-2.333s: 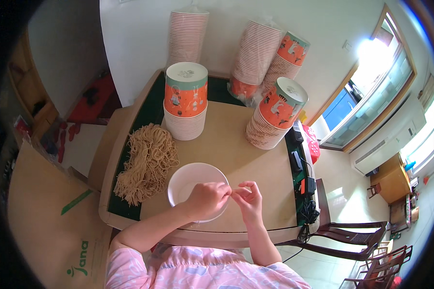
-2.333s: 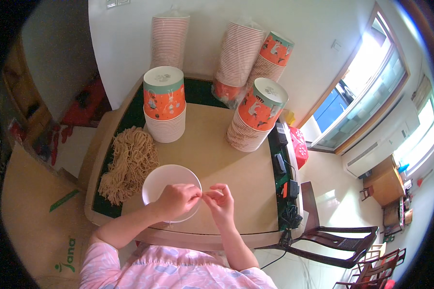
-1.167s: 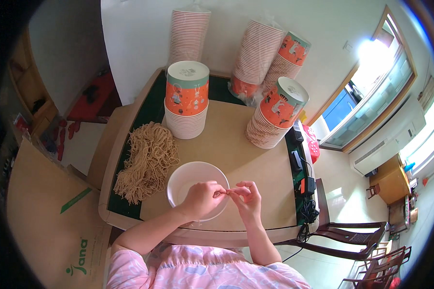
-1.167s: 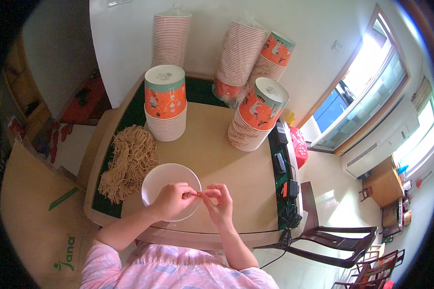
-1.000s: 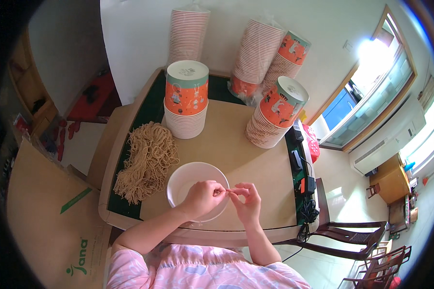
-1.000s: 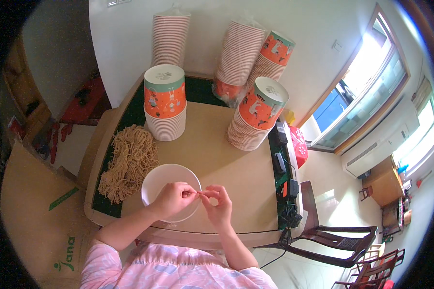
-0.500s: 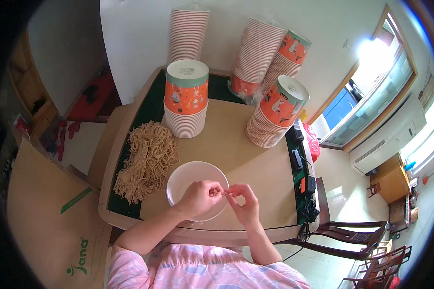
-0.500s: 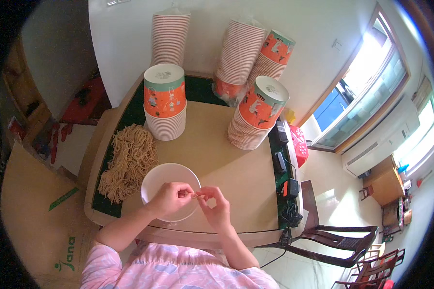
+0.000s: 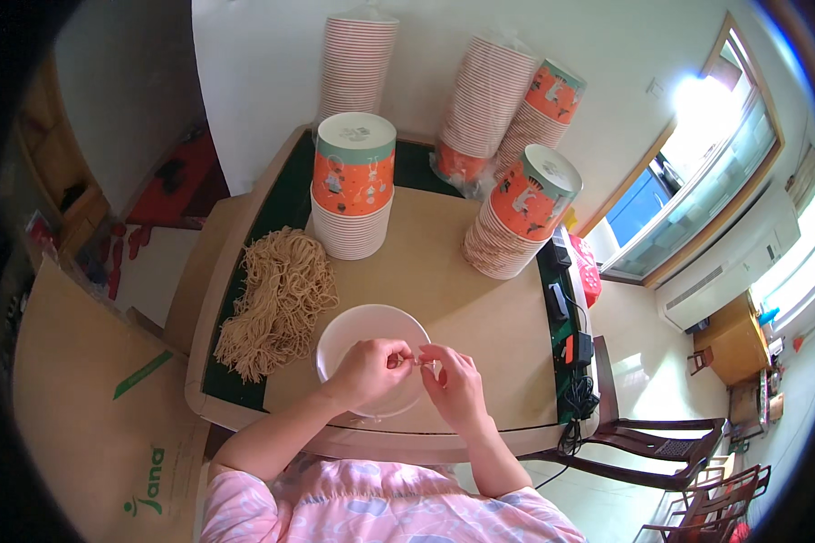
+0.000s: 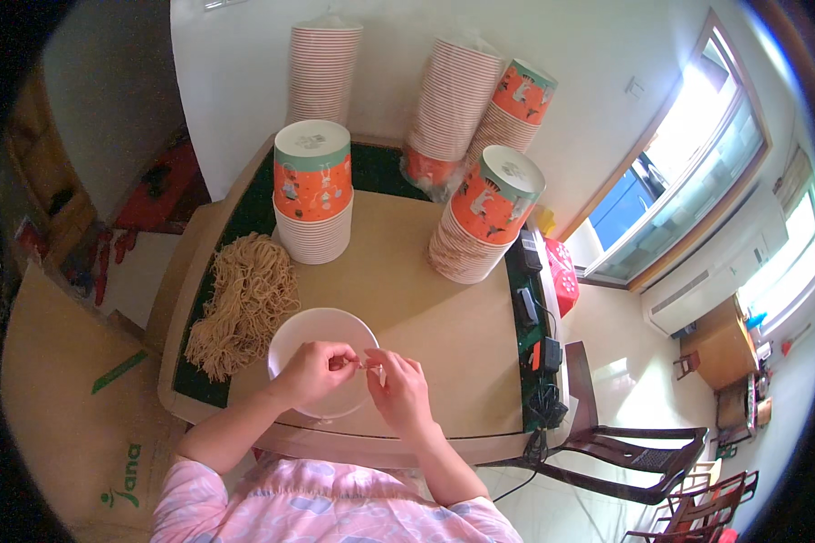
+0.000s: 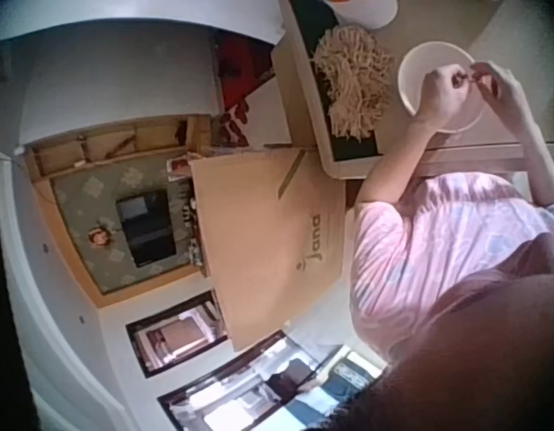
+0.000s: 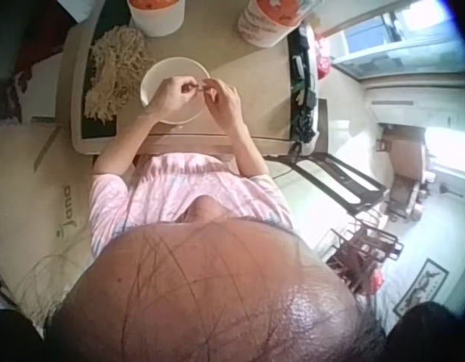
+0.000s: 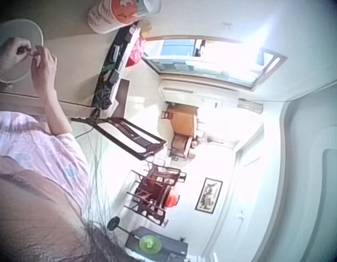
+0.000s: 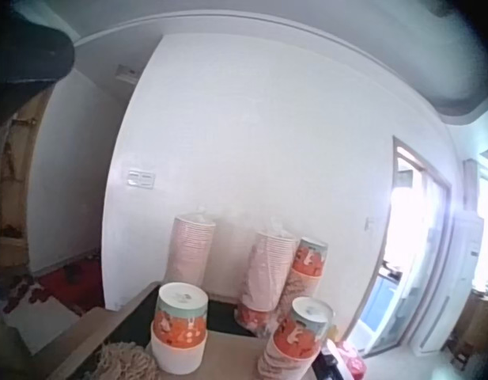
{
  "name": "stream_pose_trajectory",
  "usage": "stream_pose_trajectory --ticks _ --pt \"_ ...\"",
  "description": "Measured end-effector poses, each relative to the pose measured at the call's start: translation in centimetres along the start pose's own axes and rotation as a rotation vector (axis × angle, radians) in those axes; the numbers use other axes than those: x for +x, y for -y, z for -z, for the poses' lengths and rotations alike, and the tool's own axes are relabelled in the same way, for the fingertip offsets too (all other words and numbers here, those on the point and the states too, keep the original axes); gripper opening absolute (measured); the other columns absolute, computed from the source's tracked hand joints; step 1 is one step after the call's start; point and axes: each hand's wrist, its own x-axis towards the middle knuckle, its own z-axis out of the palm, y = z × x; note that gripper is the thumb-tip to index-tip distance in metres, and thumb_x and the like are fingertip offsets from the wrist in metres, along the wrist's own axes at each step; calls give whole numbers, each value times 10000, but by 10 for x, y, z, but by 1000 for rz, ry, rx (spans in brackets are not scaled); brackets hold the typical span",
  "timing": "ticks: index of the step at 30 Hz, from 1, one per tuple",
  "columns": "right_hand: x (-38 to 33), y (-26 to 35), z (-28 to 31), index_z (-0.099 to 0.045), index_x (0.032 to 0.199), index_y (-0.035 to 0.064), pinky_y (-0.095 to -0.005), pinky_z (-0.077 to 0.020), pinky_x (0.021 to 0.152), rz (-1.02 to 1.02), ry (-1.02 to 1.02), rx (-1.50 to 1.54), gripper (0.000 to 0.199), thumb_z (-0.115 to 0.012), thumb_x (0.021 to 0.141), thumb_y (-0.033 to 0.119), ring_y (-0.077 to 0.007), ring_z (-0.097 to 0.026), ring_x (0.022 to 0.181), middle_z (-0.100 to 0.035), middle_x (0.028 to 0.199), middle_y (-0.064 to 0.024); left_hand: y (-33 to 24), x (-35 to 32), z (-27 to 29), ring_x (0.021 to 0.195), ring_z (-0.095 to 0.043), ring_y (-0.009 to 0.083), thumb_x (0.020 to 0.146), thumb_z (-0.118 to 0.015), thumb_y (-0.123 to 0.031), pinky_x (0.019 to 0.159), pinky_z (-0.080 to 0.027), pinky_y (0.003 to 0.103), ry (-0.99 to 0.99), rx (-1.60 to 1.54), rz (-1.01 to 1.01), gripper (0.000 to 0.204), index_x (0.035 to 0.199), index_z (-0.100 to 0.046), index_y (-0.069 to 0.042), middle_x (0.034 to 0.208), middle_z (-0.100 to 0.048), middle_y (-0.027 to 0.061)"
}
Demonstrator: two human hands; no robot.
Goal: The recorder is taking strands of twine and tying them to paper buckets as part of a packaging process.
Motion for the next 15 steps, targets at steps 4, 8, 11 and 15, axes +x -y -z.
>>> stream_pose_trajectory --ticks 4,8,11,15 --pt "2 2 0 -597 1076 83 -369 -461 782 11 68 -82 263 -631 815 85 -286 -623 831 -644 973 -85 1 0 1 571 -537 62 827 -650 -67 535 -431 245 -1 13 -7 79 857 -663 5 624 -607 29" --pt "2 0 -2 -600 1078 84 -376 -460 776 2 74 -76 271 -634 809 76 -290 -621 824 -636 979 -91 1 0 1 571 -535 63 830 -651 -70 537 -433 247 4 18 -6 84 855 -660 9 621 -604 28" --pt "3 2 -3 -601 1083 86 -368 -459 765 -19 43 -66 281 -633 805 55 -269 -622 798 -641 944 -84 6 0 0 571 -537 67 833 -652 -73 542 -441 251 12 12 6 87 859 -658 9 625 -604 26" --pt "2 -3 -5 -616 1080 91 -299 -463 696 57 -76 -33 307 -659 785 19 -157 -557 589 -654 829 -23 8 0 1 609 -636 209 816 -659 -134 603 -502 323 -9 11 -1 109 853 -669 -32 682 -649 100"
